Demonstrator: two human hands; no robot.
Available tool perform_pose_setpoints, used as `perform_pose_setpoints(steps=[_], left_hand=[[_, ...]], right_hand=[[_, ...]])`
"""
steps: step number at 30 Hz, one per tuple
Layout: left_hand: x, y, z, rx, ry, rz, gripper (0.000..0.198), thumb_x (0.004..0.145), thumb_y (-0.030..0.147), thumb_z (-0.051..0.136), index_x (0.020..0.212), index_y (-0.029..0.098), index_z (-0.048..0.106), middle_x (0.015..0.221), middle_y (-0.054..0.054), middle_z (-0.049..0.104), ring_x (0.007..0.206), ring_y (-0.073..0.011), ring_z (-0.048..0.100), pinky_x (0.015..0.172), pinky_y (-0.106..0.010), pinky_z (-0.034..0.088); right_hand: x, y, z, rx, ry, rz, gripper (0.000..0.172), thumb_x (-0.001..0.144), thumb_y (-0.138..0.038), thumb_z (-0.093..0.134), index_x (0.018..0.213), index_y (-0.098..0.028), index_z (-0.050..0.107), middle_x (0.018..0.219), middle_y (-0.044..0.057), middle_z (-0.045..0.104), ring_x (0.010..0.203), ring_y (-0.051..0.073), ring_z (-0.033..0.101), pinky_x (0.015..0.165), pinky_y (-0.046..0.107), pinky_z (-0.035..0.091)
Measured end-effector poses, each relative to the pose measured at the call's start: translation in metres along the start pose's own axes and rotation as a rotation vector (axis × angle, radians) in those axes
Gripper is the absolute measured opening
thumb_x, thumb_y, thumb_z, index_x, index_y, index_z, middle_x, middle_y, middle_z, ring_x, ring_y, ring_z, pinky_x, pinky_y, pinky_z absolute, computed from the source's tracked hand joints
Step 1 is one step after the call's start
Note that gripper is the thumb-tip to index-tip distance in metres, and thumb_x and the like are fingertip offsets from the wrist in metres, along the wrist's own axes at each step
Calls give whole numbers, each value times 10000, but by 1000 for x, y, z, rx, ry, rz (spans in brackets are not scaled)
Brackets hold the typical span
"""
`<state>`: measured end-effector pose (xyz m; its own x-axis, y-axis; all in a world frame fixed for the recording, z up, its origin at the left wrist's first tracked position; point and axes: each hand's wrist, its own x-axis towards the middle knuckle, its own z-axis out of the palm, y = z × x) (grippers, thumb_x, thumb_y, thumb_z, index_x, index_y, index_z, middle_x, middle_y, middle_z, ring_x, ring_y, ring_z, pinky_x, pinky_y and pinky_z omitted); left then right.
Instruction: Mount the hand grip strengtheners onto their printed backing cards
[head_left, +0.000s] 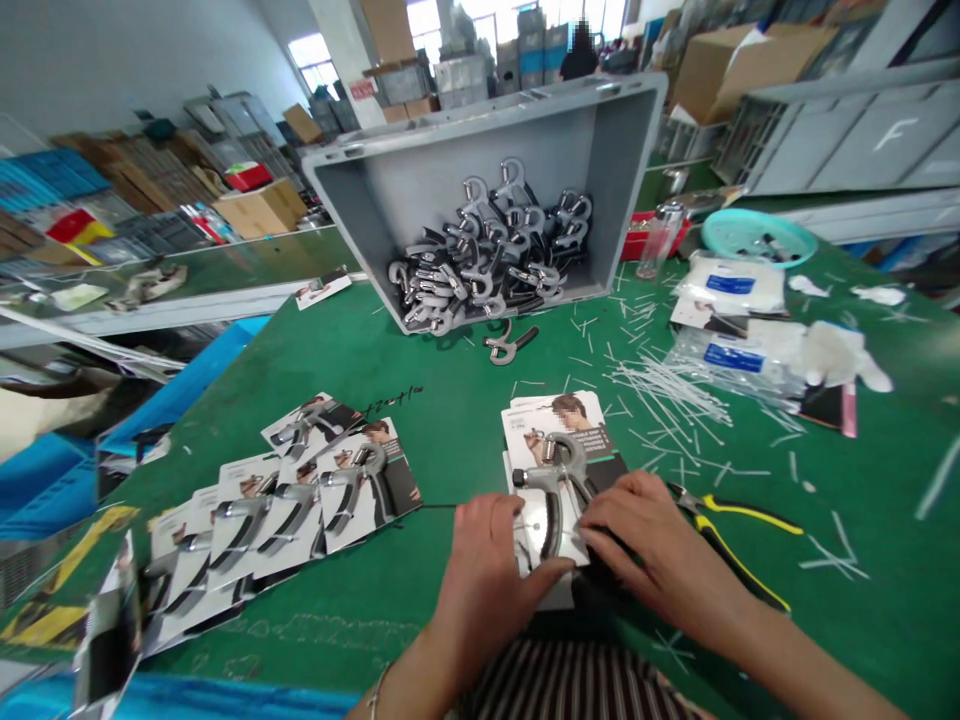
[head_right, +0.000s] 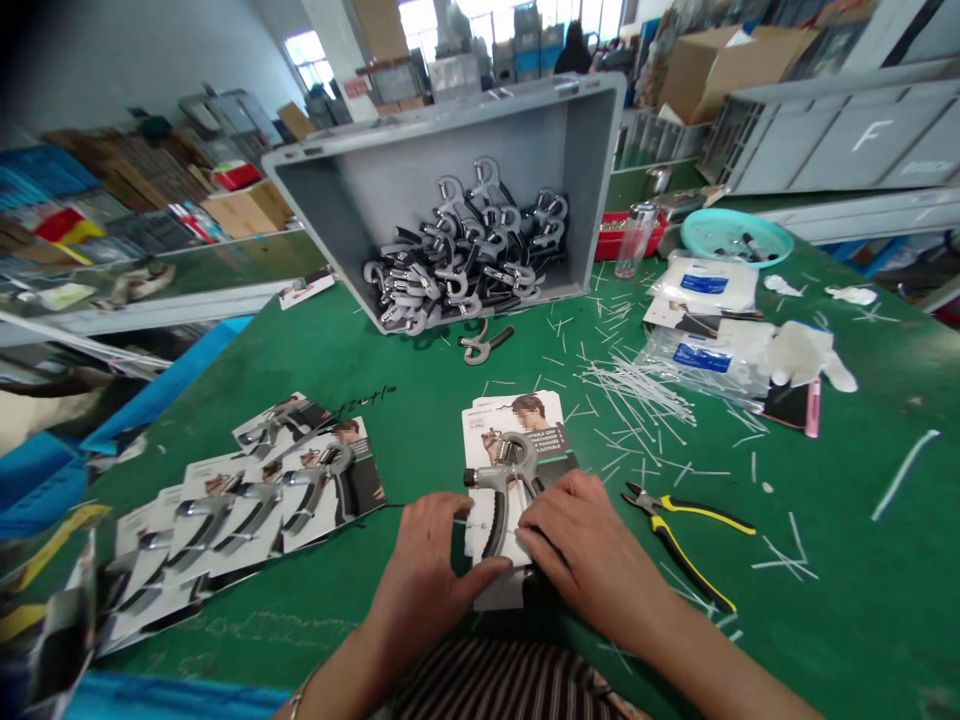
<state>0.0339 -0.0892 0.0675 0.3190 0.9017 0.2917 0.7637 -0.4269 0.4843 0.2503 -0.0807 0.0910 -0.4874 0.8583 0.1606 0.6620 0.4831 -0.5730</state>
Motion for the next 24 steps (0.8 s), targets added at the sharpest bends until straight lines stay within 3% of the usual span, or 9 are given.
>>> perform_pose_setpoints(steps=[3, 5, 10, 15, 19, 24], left_hand=[[-4, -4, -1, -63, -81, -36, 215, 880, 345, 617, 985, 164, 568, 941, -103, 614, 915, -266, 575, 831, -433, 474], [-1, -5, -4, -96, -114, -55, 86, 900, 256, 582, 929, 175, 579, 908, -81, 611, 914, -247, 574, 840, -410, 474], [3, -16, -19, -255, -223, -30, 142, 946, 197, 536, 1059, 196, 621, 997, -58, 666, 938, -194, 609, 873, -341, 492], [0, -18, -11, -222, -113, 135, 226, 967, 148, 478, 1142, 179, 618, 1027, -75, 699, 938, -200, 624, 893, -352, 484], [3, -8, 3, -344, -27, 43, 144, 933, 164, 563, 1060, 177, 629, 978, -53, 704, 912, -182, 635, 875, -314, 478], [9, -5, 8, -596, -41, -136, 59, 878, 139, 638, 910, 175, 671, 869, -17, 688, 819, -138, 624, 780, -235, 471]], right_hand=[[-4, -11, 2, -144, -91, -32, 153, 954, -353, 549, 1003, -239, 639, 876, 52, 651, 878, 255, 494, 798, 423, 355], [-2, -15, 5, -176, -93, -42, 131, 945, -313, 566, 1028, -239, 637, 907, 50, 648, 900, 257, 492, 806, 420, 348], [1, -18, 9, -250, -106, -25, 189, 878, -216, 651, 1062, -232, 610, 946, 50, 641, 905, 265, 489, 789, 410, 344], [5, -27, 15, -426, -95, -13, 72, 890, -132, 591, 860, -194, 611, 834, 71, 627, 822, 262, 483, 748, 415, 341], [10, -24, 3, -167, -67, 52, 73, 906, -147, 578, 869, -205, 602, 868, 53, 628, 852, 240, 495, 767, 379, 375], [5, -6, -10, 114, -39, 40, 63, 952, -232, 577, 943, -247, 637, 915, 22, 642, 928, 215, 521, 837, 361, 396]])
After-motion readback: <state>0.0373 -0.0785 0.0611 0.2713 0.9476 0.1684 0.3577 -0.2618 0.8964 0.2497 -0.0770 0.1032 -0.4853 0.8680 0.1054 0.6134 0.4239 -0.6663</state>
